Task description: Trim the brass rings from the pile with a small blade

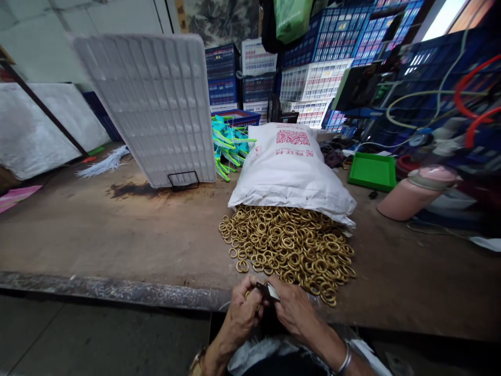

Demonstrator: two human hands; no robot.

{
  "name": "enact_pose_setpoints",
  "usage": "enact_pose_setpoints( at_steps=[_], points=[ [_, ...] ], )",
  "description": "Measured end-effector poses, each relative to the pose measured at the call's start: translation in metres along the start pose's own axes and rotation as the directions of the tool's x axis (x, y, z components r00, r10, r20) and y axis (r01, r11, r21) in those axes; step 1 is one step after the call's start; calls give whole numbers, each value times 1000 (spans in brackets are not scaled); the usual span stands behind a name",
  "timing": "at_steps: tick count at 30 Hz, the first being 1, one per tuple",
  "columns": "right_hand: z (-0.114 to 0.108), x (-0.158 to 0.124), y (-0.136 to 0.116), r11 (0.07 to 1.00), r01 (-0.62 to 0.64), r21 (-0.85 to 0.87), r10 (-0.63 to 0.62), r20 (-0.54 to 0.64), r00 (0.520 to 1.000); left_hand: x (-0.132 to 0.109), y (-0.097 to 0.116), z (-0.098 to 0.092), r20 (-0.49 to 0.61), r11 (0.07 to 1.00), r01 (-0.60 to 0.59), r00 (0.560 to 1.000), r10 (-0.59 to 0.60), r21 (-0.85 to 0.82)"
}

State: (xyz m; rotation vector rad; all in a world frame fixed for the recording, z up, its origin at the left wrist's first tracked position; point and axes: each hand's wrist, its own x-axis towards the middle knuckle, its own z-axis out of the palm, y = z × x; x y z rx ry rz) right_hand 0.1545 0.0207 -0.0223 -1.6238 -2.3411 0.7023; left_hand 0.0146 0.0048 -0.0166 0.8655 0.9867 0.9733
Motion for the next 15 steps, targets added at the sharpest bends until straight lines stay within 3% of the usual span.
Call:
enact_pose_setpoints(
  at_steps=[5, 9, 13, 15],
  points=[
    [2, 0, -1, 995, -38, -97, 38, -4, 999, -4, 5, 0, -15, 997, 10, 1000, -9, 73],
    [8, -3, 10, 993, -56, -108, 55, -19, 998, -26, 11, 0, 71, 995, 86, 993, -89, 51],
    [14, 0, 15, 996, -26, -85, 21, -59, 998, -46, -14, -10, 185, 974, 221, 960, -208, -52],
    [17, 5, 9, 998, 19, -60, -23, -72, 997, -48, -36, -17, 155, 936, 316, 944, -292, -157]
  ],
)
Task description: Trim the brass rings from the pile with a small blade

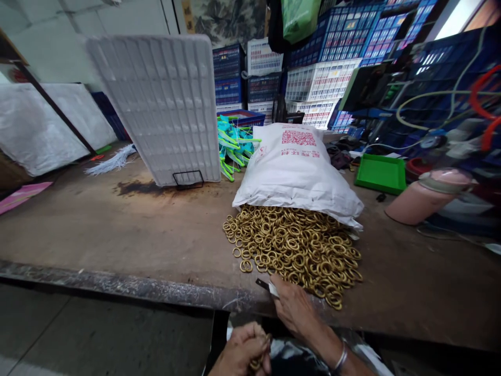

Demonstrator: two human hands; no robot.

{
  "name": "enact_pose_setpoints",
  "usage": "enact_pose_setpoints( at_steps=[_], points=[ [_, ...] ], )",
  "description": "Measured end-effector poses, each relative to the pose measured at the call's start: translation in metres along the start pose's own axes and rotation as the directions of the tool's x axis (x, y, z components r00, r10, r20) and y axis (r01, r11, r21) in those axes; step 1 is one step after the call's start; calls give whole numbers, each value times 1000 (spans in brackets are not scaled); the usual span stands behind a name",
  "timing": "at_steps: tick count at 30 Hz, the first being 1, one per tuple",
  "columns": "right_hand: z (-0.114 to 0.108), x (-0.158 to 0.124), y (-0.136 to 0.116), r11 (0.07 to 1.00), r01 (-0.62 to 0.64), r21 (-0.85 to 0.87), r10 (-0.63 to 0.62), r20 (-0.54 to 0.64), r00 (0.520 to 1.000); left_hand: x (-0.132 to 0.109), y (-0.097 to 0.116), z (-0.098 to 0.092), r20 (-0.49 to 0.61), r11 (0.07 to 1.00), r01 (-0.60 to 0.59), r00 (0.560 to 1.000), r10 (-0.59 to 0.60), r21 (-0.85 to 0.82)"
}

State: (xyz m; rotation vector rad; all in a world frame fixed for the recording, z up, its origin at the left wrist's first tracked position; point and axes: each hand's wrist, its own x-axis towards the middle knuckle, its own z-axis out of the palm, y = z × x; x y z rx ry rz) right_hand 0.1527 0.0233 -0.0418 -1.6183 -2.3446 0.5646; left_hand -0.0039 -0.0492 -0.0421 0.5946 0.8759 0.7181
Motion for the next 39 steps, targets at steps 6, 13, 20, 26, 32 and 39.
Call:
enact_pose_setpoints(
  at_steps=[6, 13, 20, 26, 32, 39],
  points=[
    [7, 24, -30, 999, 8, -50, -7, 12, 1000, 21, -27, -19, -256, 899, 257, 898, -357, -355],
    [16, 39, -43, 973, -51, -223, 55, 12, 998, 41, -32, -15, -257, 796, 244, 860, -442, -554],
    [27, 43, -38, 962, -79, -260, 85, 12, 996, 58, -52, -25, -164, 776, 228, 906, -390, -589],
    [16, 42, -29, 1000, -22, -17, 22, 16, 1000, 51, -43, -18, -197, 796, 217, 901, -386, -565],
    [-1, 34, -21, 890, -65, 450, 74, -2, 997, 49, -49, -15, -208, 912, 161, 945, -253, -377],
    [-15, 18, -12, 693, -159, 703, 155, 70, 985, 30, -35, 0, -168, 999, 25, 986, -20, 29]
  ],
)
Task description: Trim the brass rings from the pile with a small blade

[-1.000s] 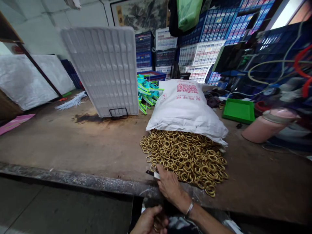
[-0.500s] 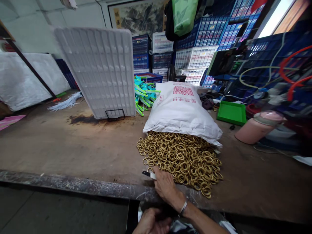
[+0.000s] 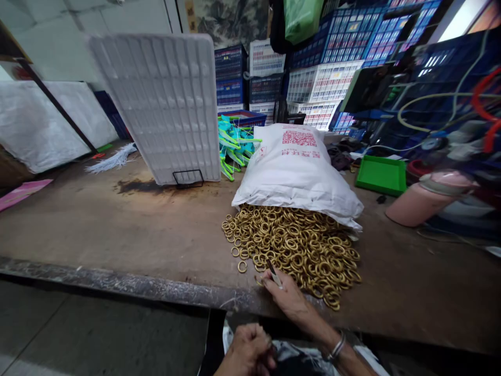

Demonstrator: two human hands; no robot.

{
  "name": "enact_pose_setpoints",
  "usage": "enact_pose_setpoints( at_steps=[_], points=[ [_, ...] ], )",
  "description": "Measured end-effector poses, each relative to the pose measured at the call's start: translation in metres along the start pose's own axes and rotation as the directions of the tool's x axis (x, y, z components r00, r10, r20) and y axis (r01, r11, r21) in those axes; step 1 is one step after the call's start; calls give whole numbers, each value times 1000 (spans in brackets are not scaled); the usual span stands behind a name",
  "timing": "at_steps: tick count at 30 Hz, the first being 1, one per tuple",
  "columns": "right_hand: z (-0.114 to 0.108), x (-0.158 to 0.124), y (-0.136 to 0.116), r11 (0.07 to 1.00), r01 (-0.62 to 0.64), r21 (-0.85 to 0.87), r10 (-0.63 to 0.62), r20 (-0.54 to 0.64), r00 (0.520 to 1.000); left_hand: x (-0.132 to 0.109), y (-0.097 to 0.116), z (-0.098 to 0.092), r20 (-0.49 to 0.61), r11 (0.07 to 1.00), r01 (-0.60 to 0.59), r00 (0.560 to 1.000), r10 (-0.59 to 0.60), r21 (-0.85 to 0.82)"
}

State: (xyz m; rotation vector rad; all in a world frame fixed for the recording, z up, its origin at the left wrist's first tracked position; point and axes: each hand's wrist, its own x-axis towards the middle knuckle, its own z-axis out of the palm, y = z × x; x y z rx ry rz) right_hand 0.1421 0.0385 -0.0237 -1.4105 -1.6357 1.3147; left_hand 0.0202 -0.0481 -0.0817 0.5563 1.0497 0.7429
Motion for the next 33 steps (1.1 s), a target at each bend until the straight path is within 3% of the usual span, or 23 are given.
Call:
enact_pose_setpoints(
  at_steps=[4, 7, 9, 11, 13, 16, 18, 20, 23, 25, 27, 29, 33],
  points=[
    [-3, -8, 11, 984, -111, 142, 106, 37, 994, -18, 27, 9, -75, 942, -220, 966, 246, 255],
    [-6, -17, 11, 942, -218, 255, 201, 92, 975, -21, 41, 11, -130, 817, -412, 858, 497, 404],
    [-9, -24, 7, 893, -300, 335, 269, 138, 953, -18, 46, 9, -55, 642, -541, 741, 670, 543],
    [-12, -32, 2, 836, -361, 413, 307, 194, 932, -16, 50, 7, 98, 446, -631, 637, 764, 635],
    [-15, -40, 0, 787, -389, 479, 303, 249, 920, -16, 54, 6, 247, 335, -688, 601, 760, 643],
    [-18, -50, 1, 729, -409, 549, 270, 318, 909, -18, 61, 9, 340, 381, -686, 672, 657, 620],
    [-19, -55, 4, 711, -417, 567, 243, 359, 901, -21, 65, 13, 339, 446, -649, 730, 594, 617],
    [-18, -60, 5, 736, -413, 536, 237, 368, 899, -24, 67, 16, 326, 493, -627, 758, 565, 603],
    [-15, -65, 6, 867, -317, 385, 241, 235, 942, -29, 67, 21, 282, 529, -606, 772, 569, 594],
    [-14, -68, 5, 960, -153, 235, 140, 72, 987, -31, 64, 25, 236, 540, -583, 781, 578, 607],
    [-13, -72, 6, 997, 2, 79, 1, -39, 999, -33, 59, 29, 177, 586, -554, 798, 576, 592],
    [-12, -74, 6, 996, 73, -43, -75, -51, 996, -33, 54, 33, 122, 670, -520, 829, 546, 531],
    [-9, -75, 7, 992, 68, -103, -71, -23, 997, -32, 49, 37, 34, 813, -410, 899, 436, 412]
  ],
)
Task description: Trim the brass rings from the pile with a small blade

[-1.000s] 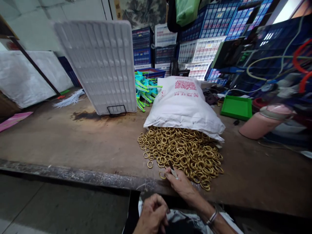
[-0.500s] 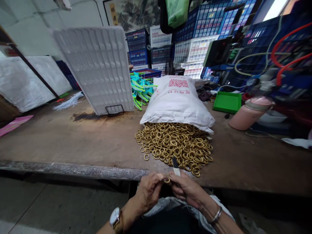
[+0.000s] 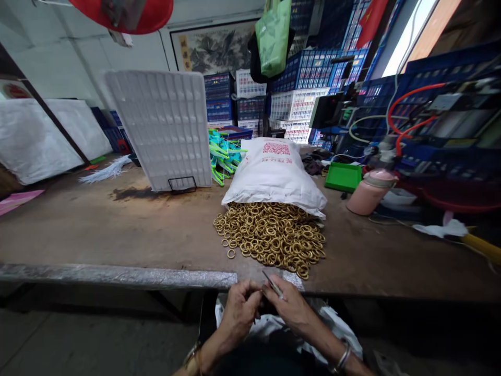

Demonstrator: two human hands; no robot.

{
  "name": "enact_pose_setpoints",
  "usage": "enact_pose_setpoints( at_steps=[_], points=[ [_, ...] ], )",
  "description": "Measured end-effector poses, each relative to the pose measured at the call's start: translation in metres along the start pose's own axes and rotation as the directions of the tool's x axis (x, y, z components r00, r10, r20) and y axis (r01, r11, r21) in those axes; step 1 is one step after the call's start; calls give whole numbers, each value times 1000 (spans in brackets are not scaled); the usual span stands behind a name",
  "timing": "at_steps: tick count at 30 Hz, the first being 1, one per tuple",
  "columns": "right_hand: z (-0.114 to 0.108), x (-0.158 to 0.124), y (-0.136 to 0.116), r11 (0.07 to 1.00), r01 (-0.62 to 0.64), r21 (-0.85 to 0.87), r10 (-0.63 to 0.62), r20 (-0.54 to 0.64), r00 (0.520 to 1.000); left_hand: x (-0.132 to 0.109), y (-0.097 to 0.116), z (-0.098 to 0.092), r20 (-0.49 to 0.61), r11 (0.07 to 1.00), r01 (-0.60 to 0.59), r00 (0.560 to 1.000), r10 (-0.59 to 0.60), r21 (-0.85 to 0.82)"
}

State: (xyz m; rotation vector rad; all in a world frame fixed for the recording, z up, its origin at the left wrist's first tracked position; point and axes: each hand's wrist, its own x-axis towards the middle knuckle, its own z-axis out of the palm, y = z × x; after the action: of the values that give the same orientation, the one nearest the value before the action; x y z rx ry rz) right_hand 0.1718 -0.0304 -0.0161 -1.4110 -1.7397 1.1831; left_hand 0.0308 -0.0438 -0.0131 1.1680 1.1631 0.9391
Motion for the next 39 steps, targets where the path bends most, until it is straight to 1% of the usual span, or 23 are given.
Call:
enact_pose_setpoints(
  at_steps=[2, 4, 8, 12, 14, 16, 19, 21, 23, 25, 28, 31, 33, 34, 36, 37, 39],
  points=[
    [2, 2, 0, 999, -18, 36, 19, -3, 1000, 0, 1, -1, 11, 995, 70, 998, -70, -68],
    [3, 4, -1, 996, -40, 82, 41, -12, 999, 0, 1, -3, 60, 981, 118, 992, -110, -154],
    [4, 7, 0, 988, -53, 142, 57, -22, 998, 1, -2, -7, 170, 936, 169, 978, -120, -308],
    [4, 8, 6, 974, -89, 207, 90, 4, 996, 1, -5, -8, 267, 871, 243, 954, -135, -428],
    [4, 9, 8, 962, -134, 239, 131, 28, 991, 1, -6, -7, 304, 836, 273, 943, -135, -477],
    [4, 9, 7, 954, -163, 252, 159, 37, 987, 1, -6, -7, 313, 814, 282, 941, -130, -508],
    [2, 9, 0, 963, -145, 228, 142, 30, 989, 2, -7, -5, 283, 811, 258, 952, -119, -525],
    [0, 8, -3, 980, -97, 176, 97, 12, 995, 2, -8, -4, 241, 839, 219, 964, -109, -497],
    [-1, 7, -4, 992, -48, 113, 48, 0, 999, 3, -7, -1, 190, 891, 167, 977, -93, -423],
    [-1, 6, -2, 996, -23, 86, 23, 4, 1000, 3, -6, 2, 146, 934, 126, 986, -81, -334],
    [0, 7, 6, 988, -26, 149, 23, 24, 999, 3, -4, 5, 111, 960, 113, 990, -87, -255],
    [0, 10, 13, 971, -46, 236, 37, 40, 998, 4, -4, 7, 115, 965, 114, 989, -89, -235],
    [-3, 11, 16, 968, -63, 242, 60, 18, 998, 5, -3, 8, 127, 963, 124, 987, -96, -241],
    [-4, 11, 17, 975, -64, 210, 68, -12, 998, 5, -3, 9, 129, 960, 129, 987, -99, -247],
    [-9, 9, 18, 996, -42, 79, 48, -69, 996, 7, -2, 9, 113, 957, 127, 988, -101, -260],
    [-11, 7, 18, 1000, -21, -9, 21, -78, 997, 8, -1, 10, 101, 957, 121, 990, -98, -263],
    [-14, 3, 17, 983, 30, -183, -37, -40, 999, 9, 0, 10, 80, 959, 107, 993, -89, -261]
  ],
)
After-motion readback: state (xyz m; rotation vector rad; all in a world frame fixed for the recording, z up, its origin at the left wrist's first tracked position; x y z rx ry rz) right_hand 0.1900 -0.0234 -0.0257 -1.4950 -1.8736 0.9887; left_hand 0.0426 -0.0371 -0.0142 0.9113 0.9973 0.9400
